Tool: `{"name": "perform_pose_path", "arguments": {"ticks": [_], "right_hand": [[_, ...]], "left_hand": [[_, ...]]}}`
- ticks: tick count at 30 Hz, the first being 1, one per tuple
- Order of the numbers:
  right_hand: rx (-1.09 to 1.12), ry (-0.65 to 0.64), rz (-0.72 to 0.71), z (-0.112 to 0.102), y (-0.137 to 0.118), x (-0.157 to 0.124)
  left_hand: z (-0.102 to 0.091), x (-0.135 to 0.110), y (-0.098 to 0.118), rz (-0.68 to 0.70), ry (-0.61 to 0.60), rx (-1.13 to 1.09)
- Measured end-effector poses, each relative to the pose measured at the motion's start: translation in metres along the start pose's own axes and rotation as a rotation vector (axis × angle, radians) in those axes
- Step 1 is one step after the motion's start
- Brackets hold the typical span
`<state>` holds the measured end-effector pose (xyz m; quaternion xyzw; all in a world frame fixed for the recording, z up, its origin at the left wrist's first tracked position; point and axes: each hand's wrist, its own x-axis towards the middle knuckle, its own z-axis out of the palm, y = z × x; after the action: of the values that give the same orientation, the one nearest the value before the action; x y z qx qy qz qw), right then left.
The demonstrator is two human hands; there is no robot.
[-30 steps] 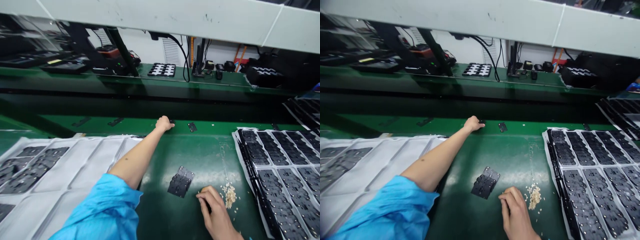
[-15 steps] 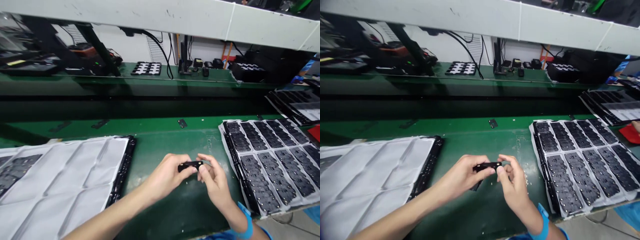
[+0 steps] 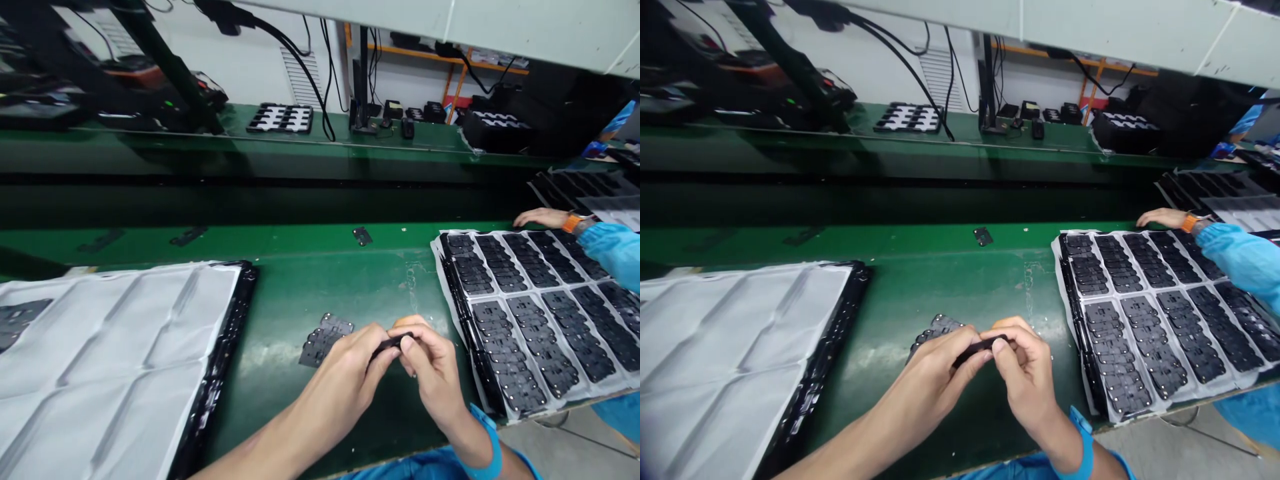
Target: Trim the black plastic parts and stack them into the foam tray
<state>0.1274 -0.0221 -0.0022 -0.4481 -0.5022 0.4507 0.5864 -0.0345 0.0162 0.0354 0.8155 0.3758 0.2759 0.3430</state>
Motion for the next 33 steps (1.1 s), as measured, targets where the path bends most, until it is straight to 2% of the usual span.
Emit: {"name": "perform_pose_path", "arguments": {"ticks": [8,20,24,28,33], "right_hand": [[-0.062,0.038,-0.025,-0.001,0.001,0.002],[-0.025,0.013,0.001,-0.005,0.003,0.001],[-0.001,-0.020,0.075,-0.011,0.004,-0.001],[-0.048,0.019,0.124,-0.013,0.003,-0.002],[-0.073,0.065,0.073,-0.007,0.000,-0.007]], "left_hand": [[0.007,0.000,0.002,-0.053,-0.007,0.020],[0.004,0.009,-0.002,-0.208,-0.106,-0.066],[-0.002,0.011,-0.001,-0.214,-0.145,-0.157],[-0.007,0.007,0.000,-0.276,-0.201,-0.394],[0.005,-0.002,0.000,-0.260,-0.026,-0.603]]}}
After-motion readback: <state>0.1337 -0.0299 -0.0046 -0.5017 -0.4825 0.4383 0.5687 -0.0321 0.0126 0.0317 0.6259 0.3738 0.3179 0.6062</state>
